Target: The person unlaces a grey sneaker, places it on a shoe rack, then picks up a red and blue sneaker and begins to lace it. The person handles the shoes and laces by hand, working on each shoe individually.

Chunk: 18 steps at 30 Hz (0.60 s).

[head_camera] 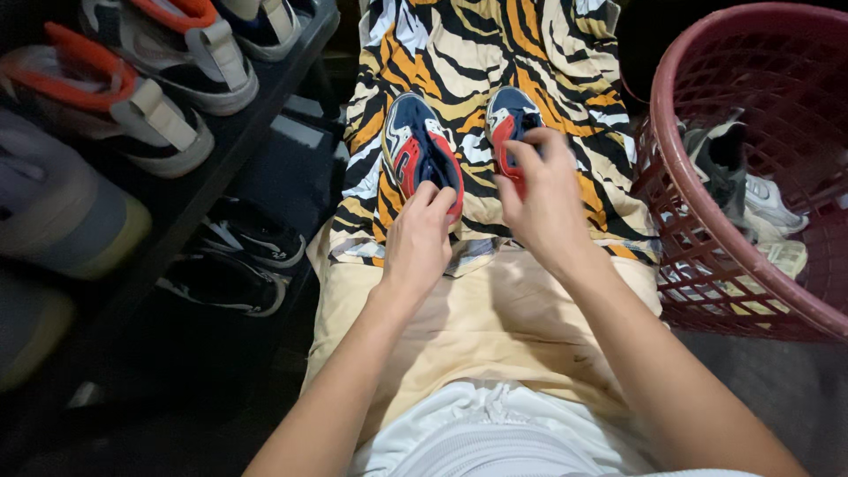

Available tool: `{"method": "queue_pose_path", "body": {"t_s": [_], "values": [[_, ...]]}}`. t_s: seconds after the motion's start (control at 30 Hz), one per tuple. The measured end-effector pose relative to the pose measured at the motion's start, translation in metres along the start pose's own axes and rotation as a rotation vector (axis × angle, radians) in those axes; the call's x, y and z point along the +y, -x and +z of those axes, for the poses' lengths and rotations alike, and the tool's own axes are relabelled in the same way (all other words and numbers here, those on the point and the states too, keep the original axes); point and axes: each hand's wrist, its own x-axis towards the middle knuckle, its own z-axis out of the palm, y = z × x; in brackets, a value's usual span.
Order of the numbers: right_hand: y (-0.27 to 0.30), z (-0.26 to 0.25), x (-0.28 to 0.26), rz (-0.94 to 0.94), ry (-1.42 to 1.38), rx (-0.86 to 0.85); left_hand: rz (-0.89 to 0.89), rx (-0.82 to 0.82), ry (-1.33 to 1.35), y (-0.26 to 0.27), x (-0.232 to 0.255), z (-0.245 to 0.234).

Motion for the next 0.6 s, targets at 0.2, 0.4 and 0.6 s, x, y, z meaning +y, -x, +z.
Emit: {"method": "queue_pose_path", "body": {"t_s": [0.2,0.4,0.6], "values": [[-0.03,0.042,-0.016,0.228,-0.39,-0.297,0.022,0.006,0.012,0.015,0.006,-0.009],[-0.006,0.039,-0.019,0.171,-0.422,-0.254,-0.017,-0.044,0.056,0.046,0.023,-0.023],[0.034,0.013,-0.039,0.318,-0.493,-0.175,-0.085,-0.093,0.132,0.066,0.044,-0.037]]}}
